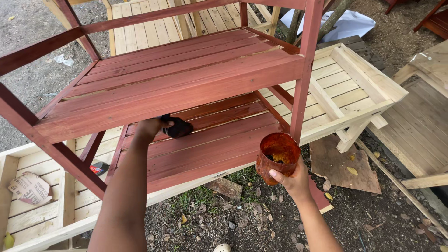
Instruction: The person dips a cloth-wrapped applicator into a container of reddish wood stain and wipes the stain across the slats of a red wooden shelf unit, working over the lower shelf boards and reloading the applicator from the container as they go.
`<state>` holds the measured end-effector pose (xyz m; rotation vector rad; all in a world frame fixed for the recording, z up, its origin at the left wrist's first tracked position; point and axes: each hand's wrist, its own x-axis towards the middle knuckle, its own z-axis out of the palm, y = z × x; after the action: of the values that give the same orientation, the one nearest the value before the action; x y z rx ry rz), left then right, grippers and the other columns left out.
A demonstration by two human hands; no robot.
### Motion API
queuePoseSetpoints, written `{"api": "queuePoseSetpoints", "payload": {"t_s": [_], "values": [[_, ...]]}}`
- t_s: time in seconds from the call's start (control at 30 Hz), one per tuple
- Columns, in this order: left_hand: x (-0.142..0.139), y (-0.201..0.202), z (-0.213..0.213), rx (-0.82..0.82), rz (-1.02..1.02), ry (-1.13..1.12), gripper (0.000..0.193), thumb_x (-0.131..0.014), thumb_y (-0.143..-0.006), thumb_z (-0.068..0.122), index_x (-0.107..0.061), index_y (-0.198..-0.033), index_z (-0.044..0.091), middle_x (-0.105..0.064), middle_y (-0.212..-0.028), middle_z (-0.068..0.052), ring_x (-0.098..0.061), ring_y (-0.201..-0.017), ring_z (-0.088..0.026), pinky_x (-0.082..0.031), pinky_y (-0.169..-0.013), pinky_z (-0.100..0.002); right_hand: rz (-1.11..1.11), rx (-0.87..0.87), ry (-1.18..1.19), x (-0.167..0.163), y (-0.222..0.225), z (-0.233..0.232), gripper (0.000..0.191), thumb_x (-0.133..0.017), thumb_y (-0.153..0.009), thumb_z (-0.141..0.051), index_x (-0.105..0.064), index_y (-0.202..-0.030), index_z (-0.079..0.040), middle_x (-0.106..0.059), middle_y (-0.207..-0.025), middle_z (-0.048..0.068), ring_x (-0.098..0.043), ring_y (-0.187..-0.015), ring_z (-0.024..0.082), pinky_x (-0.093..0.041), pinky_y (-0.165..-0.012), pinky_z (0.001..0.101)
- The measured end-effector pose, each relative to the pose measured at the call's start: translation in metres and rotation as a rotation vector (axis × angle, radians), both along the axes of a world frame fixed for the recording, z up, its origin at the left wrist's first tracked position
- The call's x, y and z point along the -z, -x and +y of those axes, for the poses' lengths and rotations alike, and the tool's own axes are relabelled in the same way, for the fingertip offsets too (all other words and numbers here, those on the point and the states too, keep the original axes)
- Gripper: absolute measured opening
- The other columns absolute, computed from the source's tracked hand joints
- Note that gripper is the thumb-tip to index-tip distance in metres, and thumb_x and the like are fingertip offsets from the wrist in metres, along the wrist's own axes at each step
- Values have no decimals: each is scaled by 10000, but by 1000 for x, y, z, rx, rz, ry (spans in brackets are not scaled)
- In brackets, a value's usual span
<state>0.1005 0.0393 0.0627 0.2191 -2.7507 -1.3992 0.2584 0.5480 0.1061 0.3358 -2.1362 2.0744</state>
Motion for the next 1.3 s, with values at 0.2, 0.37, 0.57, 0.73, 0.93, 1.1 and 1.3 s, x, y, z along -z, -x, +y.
{"api": "queuePoseSetpoints", "payload": {"t_s": [0.2, 0.37, 0.57, 0.73, 0.93, 1.1, 1.3], "values": [[13, 73, 145, 155, 14, -89, 345, -869, -737, 229, -694, -938, 10, -664, -764, -56, -603, -675, -193, -509, -635, -366, 16, 29, -44, -12, -2, -3, 901, -841, -752, -418, -457, -1455, -6, -628, -1343, 141, -626, -1270, 252, -504, -1087, 395], [8, 109, 298, 90, 41, -146, 541, -919, -667, 229, -690, -1118, 38, -724, -1060, -107, -671, -970, -259, -526, -855, -388, 1, -4, 17, -23, -2, -4, 905, -861, -743, -398, -473, -1455, 4, -642, -1337, 150, -635, -1268, 263, -511, -1096, 407], [-13, 130, 331, 302, 95, 75, 627, -916, -674, 202, -672, -1241, 97, -670, -1270, -117, -588, -1206, -302, -452, -1010, -420, -49, 5, 42, -20, -4, -7, 928, -862, -726, -360, -441, -1478, -16, -614, -1363, 131, -602, -1303, 247, -487, -1114, 409], [-23, 109, 273, 307, 22, 175, 597, -902, -654, 181, -701, -1212, 112, -691, -1242, -103, -612, -1192, -290, -469, -1003, -426, -64, 4, 29, -20, -4, -5, 903, -868, -733, -358, -459, -1462, -18, -611, -1364, 136, -599, -1297, 259, -481, -1118, 418], [-21, 61, 163, 121, -29, 147, 445, -903, -687, 185, -751, -1095, 96, -748, -972, -107, -700, -873, -273, -553, -770, -414, -59, -36, -36, -26, -3, 1, 880, -859, -740, -362, -465, -1455, -33, -623, -1357, 132, -614, -1293, 254, -491, -1115, 414], [-2, 18, 129, -445, 1, -483, 309, -904, -689, 83, -666, -846, -38, -679, -809, -118, -621, -660, -196, -519, -540, -365, -37, -47, -28, -31, -1, 3, 893, -867, -728, -368, -479, -1455, -24, -619, -1355, 146, -608, -1285, 271, -488, -1105, 426], [25, 59, 218, -599, 121, -510, 269, -898, -638, 75, -656, -735, 6, -680, -700, -81, -613, -584, -190, -522, -504, -373, -14, -56, -23, -29, -1, 4, 927, -864, -733, -436, -457, -1459, -28, -632, -1336, 139, -634, -1272, 268, -520, -1088, 417]]}}
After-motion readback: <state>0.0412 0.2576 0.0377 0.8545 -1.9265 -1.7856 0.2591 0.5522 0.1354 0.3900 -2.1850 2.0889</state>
